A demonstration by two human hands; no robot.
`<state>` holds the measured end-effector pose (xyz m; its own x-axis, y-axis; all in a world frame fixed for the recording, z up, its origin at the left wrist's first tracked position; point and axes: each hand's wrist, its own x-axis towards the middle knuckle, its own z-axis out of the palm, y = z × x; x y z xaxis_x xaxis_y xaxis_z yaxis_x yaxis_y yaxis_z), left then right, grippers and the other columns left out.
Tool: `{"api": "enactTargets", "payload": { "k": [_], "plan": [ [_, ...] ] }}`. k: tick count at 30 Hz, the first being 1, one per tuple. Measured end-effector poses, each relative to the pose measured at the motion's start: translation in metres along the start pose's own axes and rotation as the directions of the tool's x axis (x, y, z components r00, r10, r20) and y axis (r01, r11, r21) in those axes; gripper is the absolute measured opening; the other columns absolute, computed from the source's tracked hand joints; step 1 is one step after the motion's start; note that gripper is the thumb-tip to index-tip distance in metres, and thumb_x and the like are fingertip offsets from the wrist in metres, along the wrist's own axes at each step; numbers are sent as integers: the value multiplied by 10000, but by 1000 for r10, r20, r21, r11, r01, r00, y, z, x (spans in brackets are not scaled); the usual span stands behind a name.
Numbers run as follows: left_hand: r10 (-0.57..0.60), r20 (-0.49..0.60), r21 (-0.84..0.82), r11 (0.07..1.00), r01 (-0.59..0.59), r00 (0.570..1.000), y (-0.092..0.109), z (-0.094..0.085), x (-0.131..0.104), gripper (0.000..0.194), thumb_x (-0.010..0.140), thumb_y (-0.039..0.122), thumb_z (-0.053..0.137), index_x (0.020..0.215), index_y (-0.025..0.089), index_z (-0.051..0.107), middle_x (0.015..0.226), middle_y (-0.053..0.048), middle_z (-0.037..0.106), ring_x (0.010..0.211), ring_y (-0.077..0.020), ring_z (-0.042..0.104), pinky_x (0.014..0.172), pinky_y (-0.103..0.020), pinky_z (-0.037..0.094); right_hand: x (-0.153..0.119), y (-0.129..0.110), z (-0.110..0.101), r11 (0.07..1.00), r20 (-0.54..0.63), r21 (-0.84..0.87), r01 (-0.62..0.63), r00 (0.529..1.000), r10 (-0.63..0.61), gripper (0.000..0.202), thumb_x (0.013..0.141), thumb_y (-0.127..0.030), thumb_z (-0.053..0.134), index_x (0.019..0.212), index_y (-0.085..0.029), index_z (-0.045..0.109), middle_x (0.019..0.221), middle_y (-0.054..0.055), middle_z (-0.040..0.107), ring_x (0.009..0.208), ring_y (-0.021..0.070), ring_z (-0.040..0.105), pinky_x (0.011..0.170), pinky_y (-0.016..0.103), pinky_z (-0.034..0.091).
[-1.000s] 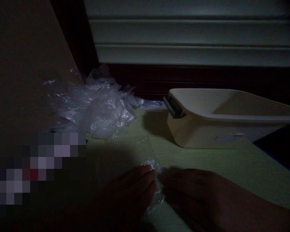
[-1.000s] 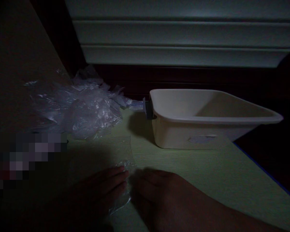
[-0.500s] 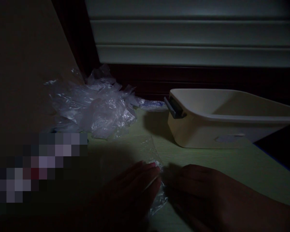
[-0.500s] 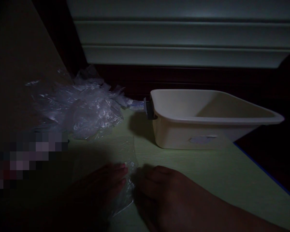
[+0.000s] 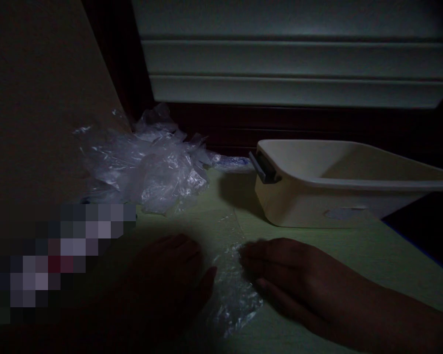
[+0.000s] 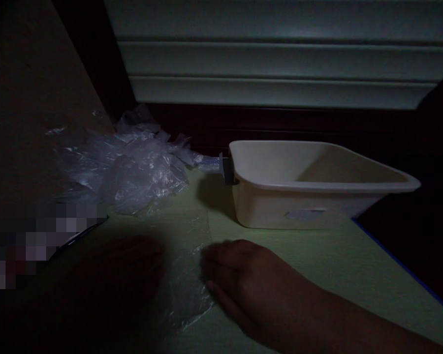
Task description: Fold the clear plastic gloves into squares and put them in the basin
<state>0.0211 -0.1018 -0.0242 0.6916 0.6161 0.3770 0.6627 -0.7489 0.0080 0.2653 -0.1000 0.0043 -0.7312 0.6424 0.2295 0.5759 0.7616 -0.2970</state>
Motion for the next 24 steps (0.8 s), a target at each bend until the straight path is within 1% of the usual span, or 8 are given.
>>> {"api": "enactTargets", "payload": {
  "k": [2,4,8,11,13,19,22,24],
  "plan": [
    [48,-72,-6,999,-48,996,-1,-2,20,557,962,305,152,657,175,600,674,-58,620,594,-189,548,589,-352,464,0,2,-1,1000,26,0,-7,1000,7,227,892,-160,404,926,-189,627,941,54,640,931,165,589,852,286,457],
    [69,-72,-8,998,-70,995,-1,-4,29,534,960,333,178,679,175,604,698,-54,625,608,-192,548,588,-353,465,0,2,-4,1000,51,-3,-15,999,15,229,889,-156,402,872,-194,627,884,47,636,887,166,591,816,292,458],
    [108,-14,-42,993,-108,994,2,-4,25,407,945,340,263,807,183,612,803,-43,635,680,-195,561,591,-344,456,-2,0,-12,998,110,-34,-47,993,50,252,885,-146,388,820,-190,627,785,27,621,707,147,574,659,283,449],
    [142,-133,-10,990,-144,981,1,-5,24,395,954,298,258,776,185,592,773,-38,622,649,-172,546,569,-316,437,-3,-1,-15,997,112,-65,-51,992,58,265,878,-143,389,770,-182,628,723,23,607,638,138,555,593,273,429],
    [136,-165,27,991,-133,977,-1,-5,25,410,958,290,248,754,181,586,736,-36,611,631,-166,538,582,-310,440,-3,-1,-16,996,94,-64,-60,993,66,275,882,-145,382,770,-178,631,720,24,607,631,134,559,594,266,437],
    [48,47,-16,999,-47,998,-8,-1,25,393,945,349,291,792,176,609,802,-54,624,713,-178,558,662,-320,470,-2,3,-10,997,28,-63,-43,999,45,275,908,-170,375,856,-170,645,861,55,644,781,149,615,736,277,497],
    [50,59,-35,998,-48,997,-8,-4,22,421,947,336,254,760,178,597,805,-68,622,728,-193,560,669,-333,466,-2,5,-4,997,5,-79,-17,1000,18,266,905,-160,389,941,-168,653,967,74,651,896,163,616,832,291,489],
    [57,81,-54,997,-53,995,-8,-7,22,402,942,311,267,765,167,597,811,-74,618,740,-202,558,680,-347,466,-2,6,-1,997,6,-72,-12,1000,12,268,905,-157,391,958,-167,654,1008,80,647,920,162,612,840,281,488]
  ]
}}
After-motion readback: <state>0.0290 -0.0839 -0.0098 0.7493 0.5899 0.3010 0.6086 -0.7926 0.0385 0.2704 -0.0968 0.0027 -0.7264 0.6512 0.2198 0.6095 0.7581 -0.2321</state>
